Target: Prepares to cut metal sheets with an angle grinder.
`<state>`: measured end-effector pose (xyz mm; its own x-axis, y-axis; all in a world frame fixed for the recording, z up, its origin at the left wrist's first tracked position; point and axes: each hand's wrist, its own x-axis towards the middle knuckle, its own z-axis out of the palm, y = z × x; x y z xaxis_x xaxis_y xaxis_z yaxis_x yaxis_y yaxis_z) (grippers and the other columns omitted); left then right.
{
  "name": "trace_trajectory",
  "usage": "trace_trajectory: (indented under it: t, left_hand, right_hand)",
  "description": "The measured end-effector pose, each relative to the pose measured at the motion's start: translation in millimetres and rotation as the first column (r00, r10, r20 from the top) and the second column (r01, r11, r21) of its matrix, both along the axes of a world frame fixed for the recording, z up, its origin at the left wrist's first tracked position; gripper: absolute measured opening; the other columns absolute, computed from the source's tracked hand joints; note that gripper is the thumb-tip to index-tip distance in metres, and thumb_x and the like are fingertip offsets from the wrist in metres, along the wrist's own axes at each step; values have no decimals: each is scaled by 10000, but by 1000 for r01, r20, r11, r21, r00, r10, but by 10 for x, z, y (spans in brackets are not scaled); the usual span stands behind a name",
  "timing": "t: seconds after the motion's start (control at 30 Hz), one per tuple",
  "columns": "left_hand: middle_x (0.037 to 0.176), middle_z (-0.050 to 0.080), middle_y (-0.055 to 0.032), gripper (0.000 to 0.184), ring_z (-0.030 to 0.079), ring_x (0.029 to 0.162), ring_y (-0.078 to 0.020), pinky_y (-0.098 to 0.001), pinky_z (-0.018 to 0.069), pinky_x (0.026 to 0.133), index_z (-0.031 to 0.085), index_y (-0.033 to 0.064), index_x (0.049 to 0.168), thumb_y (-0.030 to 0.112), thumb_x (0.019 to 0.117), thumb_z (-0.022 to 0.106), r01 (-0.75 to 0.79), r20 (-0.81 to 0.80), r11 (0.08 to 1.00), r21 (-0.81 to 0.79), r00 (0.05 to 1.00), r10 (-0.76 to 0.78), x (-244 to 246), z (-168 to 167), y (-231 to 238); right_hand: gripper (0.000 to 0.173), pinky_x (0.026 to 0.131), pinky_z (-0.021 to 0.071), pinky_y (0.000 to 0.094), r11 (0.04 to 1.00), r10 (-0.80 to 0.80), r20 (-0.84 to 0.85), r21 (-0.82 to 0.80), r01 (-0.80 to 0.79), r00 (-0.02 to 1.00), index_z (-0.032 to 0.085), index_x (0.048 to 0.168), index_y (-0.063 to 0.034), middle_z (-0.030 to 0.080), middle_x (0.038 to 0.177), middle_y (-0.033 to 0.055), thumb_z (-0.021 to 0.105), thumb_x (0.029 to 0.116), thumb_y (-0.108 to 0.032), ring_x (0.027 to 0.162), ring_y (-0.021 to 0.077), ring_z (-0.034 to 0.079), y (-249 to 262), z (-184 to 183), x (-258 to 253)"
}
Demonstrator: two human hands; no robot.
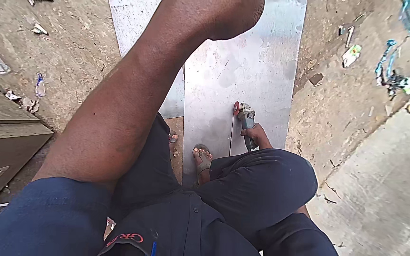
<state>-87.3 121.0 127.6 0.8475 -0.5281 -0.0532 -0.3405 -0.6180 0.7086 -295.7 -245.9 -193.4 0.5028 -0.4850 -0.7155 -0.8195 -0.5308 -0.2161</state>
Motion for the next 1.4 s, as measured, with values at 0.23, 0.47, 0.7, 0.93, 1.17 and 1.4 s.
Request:
trace_trajectory:
  t: [0.23,0.47,0.7,0.93,1.17,1.4]
  left_hand:
    - [784,616,18,178,575,685,-81,-325,465,663,678,143,974,184,1012,509,-17,25,999,46,1000,16,-138,219,227]
    - [923,694,-69,156,678,903,-310,-623,503,727,675,180,1012,275,916,597,72,112,972,222,989,-99,-476,345,144]
    - [1073,741,-108,413,730,943,-291,-583,582,835,620,93,1283,363,973,667,410,30,912,-23,912,-409,-995,184,-605]
    - [1176,658,-224,671,716,907,-270,-432,620,784,353,-11,1447,84,906,737,45,-455,673,-738,704,-546,-1348,356,-867]
    - [783,678,-126,494,508,422,-130,-243,390,364,518,33,1241,25,821,777,-36,-443,690,-723,790,-423,-1439,386,-723]
    - [731,651,-72,442,531,481,-131,-269,413,420,574,37,1163,80,769,768,-3,-310,691,-722,895,-319,-1401,404,-550]
  right_hand:
    - [793,732,578,596,994,-106,247,11,107,963,568,1289,-40,696,1017,219,907,580,-149,845,359,698,-60,718,14]
    - [841,669,623,480,976,-218,670,150,159,710,484,1364,-65,681,1051,161,848,607,-98,771,269,704,-127,2162,325]
    - [803,642,625,435,889,-446,843,457,35,301,454,1378,-121,678,985,120,816,661,-129,737,236,703,346,3669,669]
    - [736,601,632,399,772,-587,804,591,-234,94,422,1323,-53,655,891,100,764,672,-93,674,221,700,1282,4035,705]
    - [878,617,643,388,816,-503,863,495,-297,57,360,1369,-42,657,925,104,829,632,-132,680,218,709,1704,4002,566]
    - [1080,823,629,462,783,-426,868,495,-377,254,268,1541,-187,675,1141,150,943,698,-222,951,275,715,1785,4004,394]
